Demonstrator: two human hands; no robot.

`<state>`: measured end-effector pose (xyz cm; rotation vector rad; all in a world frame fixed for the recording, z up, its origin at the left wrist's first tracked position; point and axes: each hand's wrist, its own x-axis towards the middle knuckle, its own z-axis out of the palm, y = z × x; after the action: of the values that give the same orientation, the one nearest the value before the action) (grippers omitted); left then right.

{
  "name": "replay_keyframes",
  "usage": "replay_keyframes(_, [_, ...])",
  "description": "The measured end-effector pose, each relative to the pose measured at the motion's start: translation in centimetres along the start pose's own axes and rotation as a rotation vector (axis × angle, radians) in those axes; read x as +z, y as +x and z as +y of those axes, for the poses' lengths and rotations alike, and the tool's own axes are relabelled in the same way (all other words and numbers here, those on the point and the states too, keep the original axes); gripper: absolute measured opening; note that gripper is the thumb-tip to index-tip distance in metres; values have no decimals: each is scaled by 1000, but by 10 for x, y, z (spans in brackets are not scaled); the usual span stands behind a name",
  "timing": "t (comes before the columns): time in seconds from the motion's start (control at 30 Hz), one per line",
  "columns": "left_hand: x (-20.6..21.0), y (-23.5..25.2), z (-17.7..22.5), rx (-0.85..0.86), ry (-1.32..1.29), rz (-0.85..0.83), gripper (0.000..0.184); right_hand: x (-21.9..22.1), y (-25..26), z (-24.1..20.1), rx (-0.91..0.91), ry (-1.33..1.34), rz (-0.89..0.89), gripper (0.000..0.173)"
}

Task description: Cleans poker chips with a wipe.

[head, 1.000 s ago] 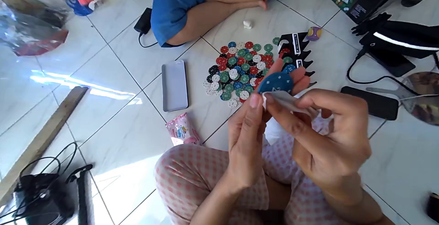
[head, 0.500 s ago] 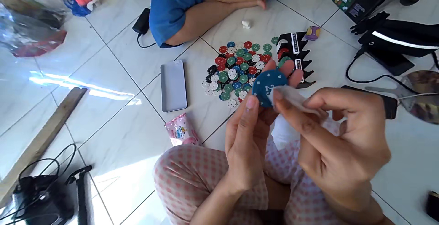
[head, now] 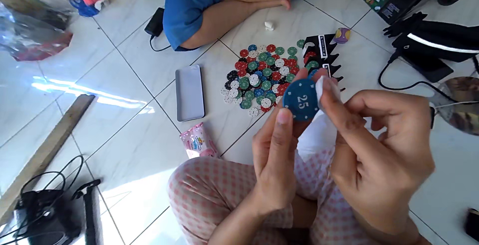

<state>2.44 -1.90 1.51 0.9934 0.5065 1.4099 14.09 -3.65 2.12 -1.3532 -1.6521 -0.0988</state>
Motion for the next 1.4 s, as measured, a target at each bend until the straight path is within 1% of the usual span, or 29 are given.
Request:
replay_keyframes(0.1, [0, 3, 3, -16, -62, 14, 42, -1, -4, -4, -11, 35, -32, 34])
replay_keyframes(0.17, [-1, 3, 2, -14, -51, 45, 40, 0, -8, -8, -26, 58, -62, 32])
replay_keyframes(0.3, [-3, 1, 1, 10, 138, 83, 32, 2, -11, -11, -36, 66, -67, 31])
replay_keyframes(0.37, [-5, 1, 0, 27, 147, 18, 32, 3, -8, -7, -24, 65, -52, 33])
replay_keyframes(0.43, [-4, 2, -3, 30, 100, -81, 36, 2, -4, -4, -8, 49, -36, 37])
replay_keyframes(0.5, [-3, 2, -6, 40, 87, -120, 40, 1, -2, -2, 7, 25, -19, 38])
replay_keyframes(0.57, [-1, 2, -7, 50, 67, -101, 41, -1, -2, -1, 20, 10, -11, 38])
replay_keyframes(0.67, [-1, 1, -6, 48, 54, -49, 39, -3, -4, -3, 28, 3, -20, 33])
replay_keyframes(0.8, [-3, -1, -5, 29, 90, 31, 34, -6, -9, -9, 13, 46, -71, 29])
replay_keyframes(0.87, [-2, -1, -4, 10, 136, 100, 32, -4, -11, -11, -5, 58, -96, 32])
replay_keyframes(0.9, [-2, 0, -4, -9, 116, 112, 32, -3, -12, -12, -17, 63, -99, 33])
replay_keyframes(0.93, [-3, 0, -3, -30, 69, 95, 32, -1, -12, -11, -24, 65, -100, 34])
replay_keyframes(1.0, [-7, 0, -3, -48, -14, 7, 36, 2, -10, -9, -25, 72, -86, 37])
replay_keyframes(1.07, [-6, 0, -3, -26, 14, -45, 38, 4, -7, -6, -19, 66, -50, 39])
replay_keyframes(1.17, [-5, 0, -5, 51, 101, -87, 39, 2, -4, -4, -2, 50, -11, 38])
replay_keyframes(1.27, [-3, -1, -6, 91, 114, -52, 39, 0, -5, -4, 11, 38, 7, 36])
replay_keyframes(1.4, [-4, 1, -3, 94, 51, -22, 39, -2, -7, -5, 23, 48, -7, 32])
